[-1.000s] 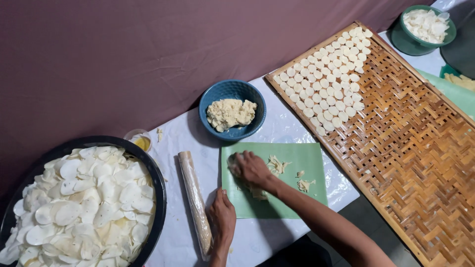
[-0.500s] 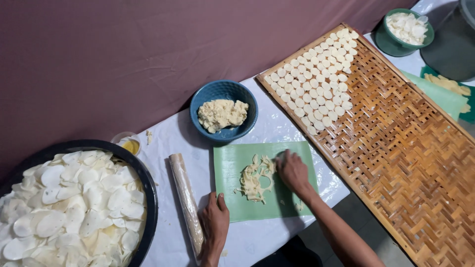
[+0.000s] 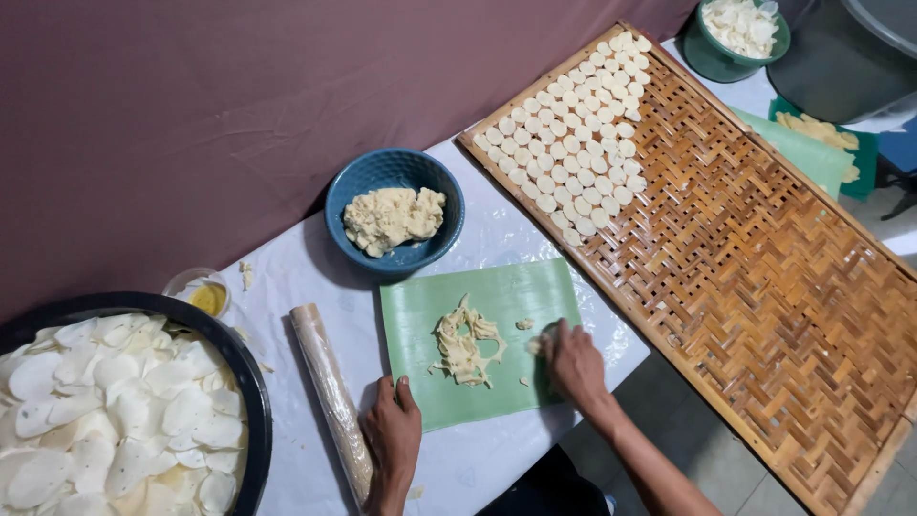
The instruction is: Rolling out dough and placing circular cutouts onto a bamboo drying tray.
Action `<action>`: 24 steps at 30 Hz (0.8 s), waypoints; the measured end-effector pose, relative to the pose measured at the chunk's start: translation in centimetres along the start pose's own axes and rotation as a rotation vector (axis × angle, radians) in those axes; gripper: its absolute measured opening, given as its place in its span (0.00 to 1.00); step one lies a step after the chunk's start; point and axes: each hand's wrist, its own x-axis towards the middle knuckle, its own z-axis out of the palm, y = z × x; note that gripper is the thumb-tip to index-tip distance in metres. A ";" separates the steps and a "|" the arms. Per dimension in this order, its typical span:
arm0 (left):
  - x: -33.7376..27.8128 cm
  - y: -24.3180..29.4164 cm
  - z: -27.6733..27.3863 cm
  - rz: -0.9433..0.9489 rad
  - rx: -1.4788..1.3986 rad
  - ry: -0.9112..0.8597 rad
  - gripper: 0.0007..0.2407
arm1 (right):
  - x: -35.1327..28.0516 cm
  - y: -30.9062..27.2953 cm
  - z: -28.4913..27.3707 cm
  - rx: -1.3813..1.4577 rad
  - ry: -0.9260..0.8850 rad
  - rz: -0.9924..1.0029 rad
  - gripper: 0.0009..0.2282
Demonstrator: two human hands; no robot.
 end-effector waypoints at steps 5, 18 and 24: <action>0.3 -0.8 0.9 0.024 0.005 -0.009 0.11 | 0.3 -6.5 -1.2 0.166 -0.099 -0.220 0.21; 0.1 0.3 0.2 -0.007 -0.017 -0.037 0.12 | -6.0 -4.2 2.3 0.073 -0.017 0.008 0.19; 0.7 -0.9 1.1 0.003 -0.012 -0.029 0.12 | -0.9 -8.9 -2.6 0.213 -0.127 0.050 0.23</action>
